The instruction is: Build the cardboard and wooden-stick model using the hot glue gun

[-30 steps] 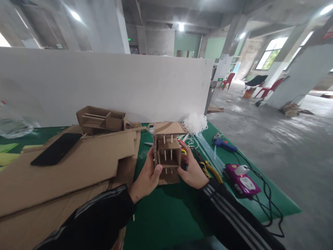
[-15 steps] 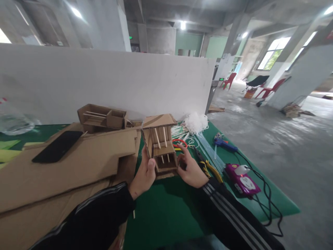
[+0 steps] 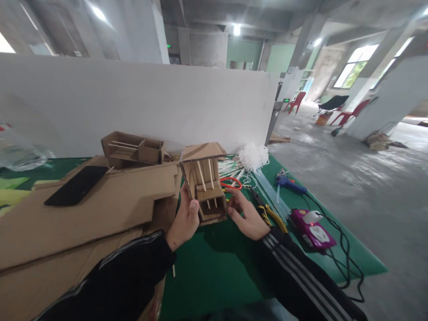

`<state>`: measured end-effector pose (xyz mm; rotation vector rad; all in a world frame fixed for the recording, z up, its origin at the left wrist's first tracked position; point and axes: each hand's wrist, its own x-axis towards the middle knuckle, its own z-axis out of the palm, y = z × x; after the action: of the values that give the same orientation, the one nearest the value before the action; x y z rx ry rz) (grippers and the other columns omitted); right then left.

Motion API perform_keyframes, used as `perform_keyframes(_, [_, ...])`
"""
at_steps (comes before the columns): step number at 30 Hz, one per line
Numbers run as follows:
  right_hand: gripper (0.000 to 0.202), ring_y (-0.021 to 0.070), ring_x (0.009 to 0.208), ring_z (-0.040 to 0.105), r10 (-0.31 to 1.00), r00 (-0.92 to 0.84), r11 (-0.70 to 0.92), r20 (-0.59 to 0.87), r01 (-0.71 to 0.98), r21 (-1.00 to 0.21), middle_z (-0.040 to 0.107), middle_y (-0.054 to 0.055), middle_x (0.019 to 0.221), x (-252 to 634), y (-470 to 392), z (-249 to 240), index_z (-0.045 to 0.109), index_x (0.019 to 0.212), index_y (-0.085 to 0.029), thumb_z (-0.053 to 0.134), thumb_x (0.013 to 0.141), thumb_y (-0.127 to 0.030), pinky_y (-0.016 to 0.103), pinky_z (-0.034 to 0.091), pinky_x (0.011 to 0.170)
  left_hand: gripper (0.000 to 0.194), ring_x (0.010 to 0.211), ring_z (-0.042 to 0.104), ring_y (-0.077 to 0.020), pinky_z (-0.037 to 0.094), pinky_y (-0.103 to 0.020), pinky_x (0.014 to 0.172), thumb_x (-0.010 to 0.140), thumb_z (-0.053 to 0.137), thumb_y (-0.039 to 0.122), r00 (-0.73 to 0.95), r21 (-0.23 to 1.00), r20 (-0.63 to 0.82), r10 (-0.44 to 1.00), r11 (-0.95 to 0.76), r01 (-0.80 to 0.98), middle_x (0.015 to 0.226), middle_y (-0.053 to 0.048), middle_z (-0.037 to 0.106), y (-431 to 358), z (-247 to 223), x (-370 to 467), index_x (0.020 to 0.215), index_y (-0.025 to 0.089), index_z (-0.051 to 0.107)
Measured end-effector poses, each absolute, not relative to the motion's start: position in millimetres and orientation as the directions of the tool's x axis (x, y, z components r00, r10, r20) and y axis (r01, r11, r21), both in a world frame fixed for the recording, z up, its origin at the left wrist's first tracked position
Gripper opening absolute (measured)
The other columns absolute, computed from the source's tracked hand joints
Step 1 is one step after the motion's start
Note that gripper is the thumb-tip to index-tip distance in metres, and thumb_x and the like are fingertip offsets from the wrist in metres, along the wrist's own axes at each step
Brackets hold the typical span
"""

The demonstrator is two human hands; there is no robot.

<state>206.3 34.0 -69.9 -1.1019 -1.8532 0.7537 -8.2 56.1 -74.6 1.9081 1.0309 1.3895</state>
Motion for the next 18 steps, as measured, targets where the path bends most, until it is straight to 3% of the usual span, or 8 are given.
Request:
perform_keyframes(4, [0.055, 0.0171, 0.072, 0.057, 0.906, -0.286, 0.403, 0.311, 0.365, -0.839, 0.057, 0.000, 0.087, 206.1, 34.2, -72.8, 0.037, 0.141, -0.025, 0.059, 0.091, -0.028, 0.031, 0.045, 0.065, 0.077, 0.153, 0.025, -0.0295, 0.023, -0.046, 0.127, 0.100, 0.024, 0.063, 0.192, 0.792, 0.523, 0.831, -0.557, 0.252, 0.164, -0.016, 0.024, 55.5, -74.2, -8.0, 0.159, 0.017, 0.008])
perform_keyframes(18, [0.050, 0.0152, 0.066, 0.053, 0.907, -0.213, 0.414, 0.363, 0.304, -0.858, 0.057, -0.001, 0.082, 204.2, 32.6, -67.2, 0.043, 0.138, -0.024, 0.057, 0.091, -0.025, 0.029, 0.042, 0.060, 0.074, 0.152, 0.026, -0.0308, 0.023, -0.049, 0.125, 0.100, 0.026, 0.061, 0.242, 0.772, 0.492, 0.837, -0.547, 0.323, 0.161, -0.019, 0.027, 57.5, -83.5, -9.5, 0.158, 0.016, 0.014])
